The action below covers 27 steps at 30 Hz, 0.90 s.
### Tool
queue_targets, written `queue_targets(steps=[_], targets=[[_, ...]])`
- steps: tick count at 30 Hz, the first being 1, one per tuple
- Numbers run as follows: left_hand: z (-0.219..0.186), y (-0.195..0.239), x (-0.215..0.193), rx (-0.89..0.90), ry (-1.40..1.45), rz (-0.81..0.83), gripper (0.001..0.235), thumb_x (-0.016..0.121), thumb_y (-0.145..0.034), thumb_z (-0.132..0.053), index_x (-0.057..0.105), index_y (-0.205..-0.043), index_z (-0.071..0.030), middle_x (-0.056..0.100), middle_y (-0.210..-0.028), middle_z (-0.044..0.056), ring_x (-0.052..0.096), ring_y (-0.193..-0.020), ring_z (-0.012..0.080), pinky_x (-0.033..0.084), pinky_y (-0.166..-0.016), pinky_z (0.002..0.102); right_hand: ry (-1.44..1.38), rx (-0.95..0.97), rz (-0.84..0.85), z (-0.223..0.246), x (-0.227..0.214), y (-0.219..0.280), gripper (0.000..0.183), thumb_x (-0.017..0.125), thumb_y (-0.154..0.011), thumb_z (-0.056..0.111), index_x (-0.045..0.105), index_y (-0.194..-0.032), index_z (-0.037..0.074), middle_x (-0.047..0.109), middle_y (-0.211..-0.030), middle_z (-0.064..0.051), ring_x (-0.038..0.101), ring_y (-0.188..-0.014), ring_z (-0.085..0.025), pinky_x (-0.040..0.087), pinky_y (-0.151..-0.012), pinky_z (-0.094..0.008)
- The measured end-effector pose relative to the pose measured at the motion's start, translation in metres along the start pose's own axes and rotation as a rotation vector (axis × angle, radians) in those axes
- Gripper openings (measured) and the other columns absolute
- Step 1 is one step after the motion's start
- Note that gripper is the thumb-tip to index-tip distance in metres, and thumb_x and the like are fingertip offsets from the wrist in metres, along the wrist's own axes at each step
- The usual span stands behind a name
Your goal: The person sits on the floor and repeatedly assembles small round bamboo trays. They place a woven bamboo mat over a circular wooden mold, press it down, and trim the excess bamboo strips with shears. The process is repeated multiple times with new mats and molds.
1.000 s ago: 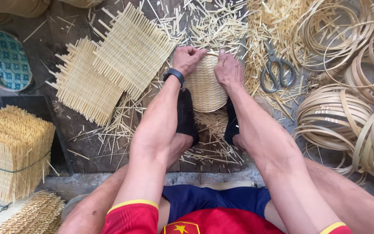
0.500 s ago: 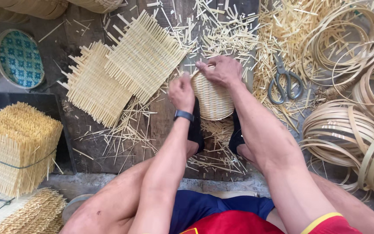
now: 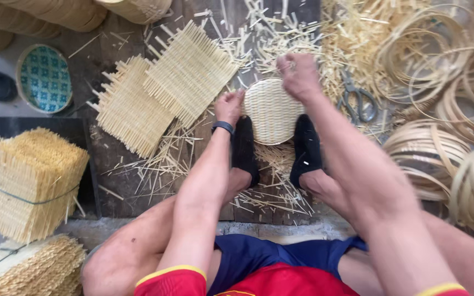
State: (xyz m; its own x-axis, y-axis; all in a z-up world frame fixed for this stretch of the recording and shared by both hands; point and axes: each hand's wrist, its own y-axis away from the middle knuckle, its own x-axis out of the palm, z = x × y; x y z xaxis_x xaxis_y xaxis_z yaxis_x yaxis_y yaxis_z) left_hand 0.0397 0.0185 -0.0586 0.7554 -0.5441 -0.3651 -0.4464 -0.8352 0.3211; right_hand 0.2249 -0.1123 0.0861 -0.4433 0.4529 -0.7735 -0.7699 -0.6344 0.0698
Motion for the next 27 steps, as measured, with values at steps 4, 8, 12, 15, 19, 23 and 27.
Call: queue_targets(steps=[4,8,12,15,19,23,27], targets=[[-0.036,0.004,0.014,0.511,-0.421,0.009,0.057,0.084,-0.079,-0.037,0.07,-0.121,-0.002,0.073,-0.112,0.022,0.066,-0.106,0.0378,0.05,-0.093,0.049,0.292,-0.03,0.223,-0.031,-0.169,0.027,0.035,0.065,-0.103,0.039,0.075,-0.121,0.01,0.062,-0.127,-0.019,0.06,-0.117,-0.037,0.048,-0.101,-0.049],[-0.107,0.016,0.009,0.297,-0.581,0.454,0.064,0.089,-0.073,-0.03,0.064,-0.127,-0.006,0.068,-0.125,0.018,0.062,-0.116,0.0318,0.049,-0.101,0.041,0.729,0.054,0.396,-0.043,-0.286,0.091,0.036,0.064,-0.104,0.041,0.079,-0.119,0.012,0.073,-0.116,-0.02,0.067,-0.111,-0.034,0.051,-0.099,-0.05],[-0.157,0.05,-0.005,0.421,-0.327,0.479,0.046,0.081,-0.077,-0.009,0.068,-0.121,-0.009,0.075,-0.119,0.012,0.073,-0.111,0.0266,0.058,-0.101,0.037,0.431,0.345,0.431,-0.088,-0.276,0.126,0.039,0.063,-0.101,0.042,0.075,-0.123,0.011,0.076,-0.112,-0.015,0.072,-0.1,-0.028,0.054,-0.097,-0.046],[-0.155,0.092,-0.009,0.826,-0.396,0.385,0.037,0.068,-0.079,0.01,0.064,-0.112,-0.006,0.066,-0.113,0.012,0.065,-0.107,0.0314,0.055,-0.094,0.042,0.199,0.477,0.542,-0.145,-0.195,0.126,0.038,0.067,-0.096,0.039,0.076,-0.119,0.01,0.077,-0.112,-0.013,0.076,-0.098,-0.026,0.059,-0.095,-0.042],[-0.115,0.136,-0.022,1.062,-0.714,0.45,0.04,0.064,-0.072,0.013,0.061,-0.108,-0.004,0.057,-0.116,0.015,0.058,-0.109,0.0378,0.05,-0.09,0.047,0.274,0.332,0.327,-0.22,-0.073,0.123,0.056,0.08,-0.087,0.033,0.062,-0.124,-0.004,0.066,-0.12,-0.028,0.066,-0.112,-0.04,0.052,-0.099,-0.049],[-0.078,0.148,-0.04,1.062,-0.886,0.473,0.033,0.072,-0.078,0.0,0.059,-0.106,-0.011,0.054,-0.113,0.011,0.058,-0.114,0.0351,0.053,-0.094,0.047,0.378,0.213,0.093,-0.266,-0.022,0.114,0.079,0.09,-0.069,0.028,0.047,-0.127,-0.005,0.059,-0.123,-0.033,0.058,-0.116,-0.048,0.047,-0.1,-0.053],[-0.066,0.144,-0.029,0.571,-0.675,0.324,0.047,0.073,-0.085,-0.019,0.052,-0.124,-0.005,0.051,-0.133,0.017,0.059,-0.114,0.0319,0.058,-0.092,0.046,0.289,0.494,0.452,-0.266,-0.025,0.093,0.084,0.086,-0.077,0.022,0.04,-0.14,-0.008,0.065,-0.116,-0.031,0.065,-0.107,-0.044,0.051,-0.098,-0.046]])
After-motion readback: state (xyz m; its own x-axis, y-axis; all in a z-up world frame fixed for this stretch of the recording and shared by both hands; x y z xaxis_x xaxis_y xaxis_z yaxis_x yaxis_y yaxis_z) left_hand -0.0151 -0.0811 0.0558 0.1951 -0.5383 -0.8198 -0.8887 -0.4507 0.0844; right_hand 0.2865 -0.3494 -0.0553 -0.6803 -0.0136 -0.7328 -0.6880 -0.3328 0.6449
